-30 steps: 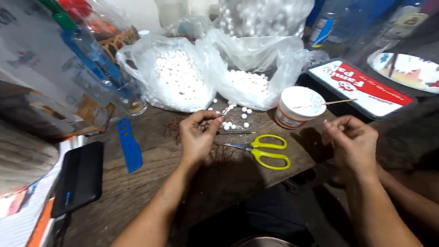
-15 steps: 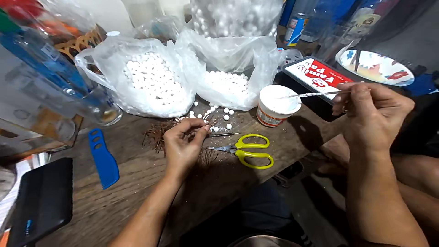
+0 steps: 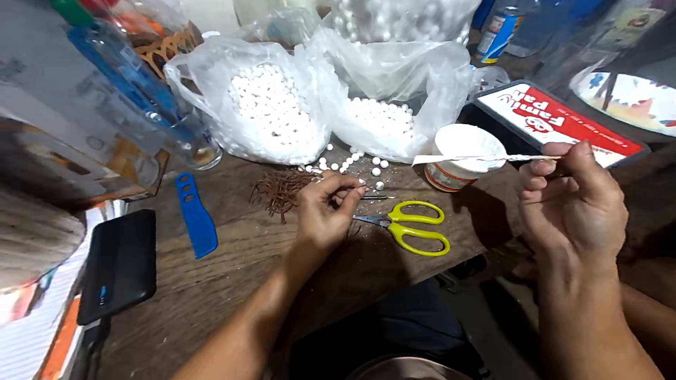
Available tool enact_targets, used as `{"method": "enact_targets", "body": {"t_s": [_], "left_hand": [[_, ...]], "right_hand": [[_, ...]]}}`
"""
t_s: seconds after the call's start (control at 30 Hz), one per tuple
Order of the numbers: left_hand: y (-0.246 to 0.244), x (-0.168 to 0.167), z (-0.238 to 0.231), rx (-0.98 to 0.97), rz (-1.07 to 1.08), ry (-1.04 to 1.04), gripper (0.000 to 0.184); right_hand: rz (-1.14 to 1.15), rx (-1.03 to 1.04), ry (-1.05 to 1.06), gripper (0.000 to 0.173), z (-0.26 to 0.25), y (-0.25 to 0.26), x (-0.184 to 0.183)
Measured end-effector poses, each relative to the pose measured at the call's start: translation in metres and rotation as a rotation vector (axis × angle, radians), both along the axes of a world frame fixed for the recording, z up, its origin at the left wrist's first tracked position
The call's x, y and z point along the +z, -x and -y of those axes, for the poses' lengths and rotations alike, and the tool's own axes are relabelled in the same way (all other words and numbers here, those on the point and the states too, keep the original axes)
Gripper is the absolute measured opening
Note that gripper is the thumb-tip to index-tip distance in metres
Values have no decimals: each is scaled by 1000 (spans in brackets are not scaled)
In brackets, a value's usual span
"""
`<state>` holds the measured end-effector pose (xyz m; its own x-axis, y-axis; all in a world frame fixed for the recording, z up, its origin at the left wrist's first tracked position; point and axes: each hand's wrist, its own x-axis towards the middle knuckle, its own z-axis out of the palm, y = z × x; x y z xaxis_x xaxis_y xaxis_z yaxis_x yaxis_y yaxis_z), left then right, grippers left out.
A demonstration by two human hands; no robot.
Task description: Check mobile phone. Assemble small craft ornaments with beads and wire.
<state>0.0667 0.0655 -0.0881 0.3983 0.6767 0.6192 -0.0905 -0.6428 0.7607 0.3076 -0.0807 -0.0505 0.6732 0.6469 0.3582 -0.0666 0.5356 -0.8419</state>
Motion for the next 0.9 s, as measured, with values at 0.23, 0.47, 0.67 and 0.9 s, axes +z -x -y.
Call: {"method": "enact_targets", "body": {"t_s": [0.23,0.47,0.67,0.9], "left_hand": [[1,1,-1,14,-38,-32,7],[0,1,-1,21,-28,-72,7],[0,1,-1,35,-36,-87,7],[0,2,-2,45,-39,-101,6]], "right_hand": [[64,86,38,47,-20,23,-1],[102,77,49,45,-21,26,-2],[117,63,51,44,-23,27,-5],[137,66,47,45,-20,26,-5]]}}
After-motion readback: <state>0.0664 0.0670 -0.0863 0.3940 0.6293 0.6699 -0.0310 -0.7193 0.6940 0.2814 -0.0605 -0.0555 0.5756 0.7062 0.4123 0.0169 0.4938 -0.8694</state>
